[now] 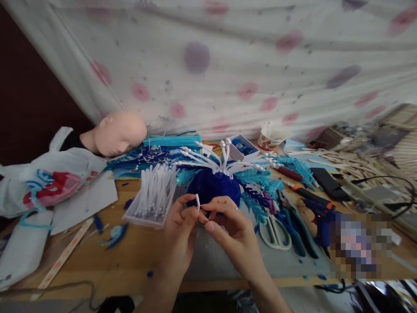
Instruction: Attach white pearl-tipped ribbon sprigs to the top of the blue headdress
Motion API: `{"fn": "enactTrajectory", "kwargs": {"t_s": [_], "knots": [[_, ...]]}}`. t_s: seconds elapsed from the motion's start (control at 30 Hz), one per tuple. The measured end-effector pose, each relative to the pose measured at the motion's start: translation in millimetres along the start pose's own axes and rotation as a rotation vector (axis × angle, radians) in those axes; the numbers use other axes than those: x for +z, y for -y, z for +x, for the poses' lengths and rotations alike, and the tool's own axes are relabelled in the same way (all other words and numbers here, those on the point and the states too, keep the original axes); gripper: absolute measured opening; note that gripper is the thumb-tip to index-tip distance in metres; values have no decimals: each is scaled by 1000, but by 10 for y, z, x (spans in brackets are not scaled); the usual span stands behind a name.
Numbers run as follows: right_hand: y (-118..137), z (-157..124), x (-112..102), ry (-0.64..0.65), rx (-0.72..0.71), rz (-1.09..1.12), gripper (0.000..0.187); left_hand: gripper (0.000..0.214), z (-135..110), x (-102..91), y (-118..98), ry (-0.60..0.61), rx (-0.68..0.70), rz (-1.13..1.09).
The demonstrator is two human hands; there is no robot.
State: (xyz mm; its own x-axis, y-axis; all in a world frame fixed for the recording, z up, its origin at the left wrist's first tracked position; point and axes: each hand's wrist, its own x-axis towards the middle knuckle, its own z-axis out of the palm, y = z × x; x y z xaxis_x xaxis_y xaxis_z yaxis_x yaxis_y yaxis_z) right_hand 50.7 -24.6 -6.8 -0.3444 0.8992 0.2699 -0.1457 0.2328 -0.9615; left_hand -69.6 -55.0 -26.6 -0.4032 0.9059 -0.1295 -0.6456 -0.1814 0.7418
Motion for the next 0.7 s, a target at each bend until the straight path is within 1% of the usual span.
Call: {"fn": "enactTrajectory", "kwargs": {"t_s": [0.07,0.13,0.23,0.3,0.4,0.47,0.57,0.63,0.7], "knots": [[-11,-2,38,32,-18,-16,19,48,6,-20,10,22,-21,-7],[-44,-7,89,23,-35,3,19,47,6,-35,22,39,-41,9],[-114,-13,157,-35,-25,75,21,41,-7,-56,48,39,-48,48],[-153,-7,173,-68,4,124,18,35,-20,-68,72,20,-14,69],[-178,21,139,-142,22,146,13,30,-29,-79,88,0,59,67],[-172,51,96,-210,-1,131,15,32,-25,-79,67,28,72,28],[-149,91,48,-269,-55,47,20,33,-17,-67,-2,99,12,-37],[-138,104,41,-254,-75,-11,21,36,-24,-53,-46,137,-39,-54],[-136,104,51,-213,-85,-35,20,37,-39,-39,-72,155,-69,-62]]}}
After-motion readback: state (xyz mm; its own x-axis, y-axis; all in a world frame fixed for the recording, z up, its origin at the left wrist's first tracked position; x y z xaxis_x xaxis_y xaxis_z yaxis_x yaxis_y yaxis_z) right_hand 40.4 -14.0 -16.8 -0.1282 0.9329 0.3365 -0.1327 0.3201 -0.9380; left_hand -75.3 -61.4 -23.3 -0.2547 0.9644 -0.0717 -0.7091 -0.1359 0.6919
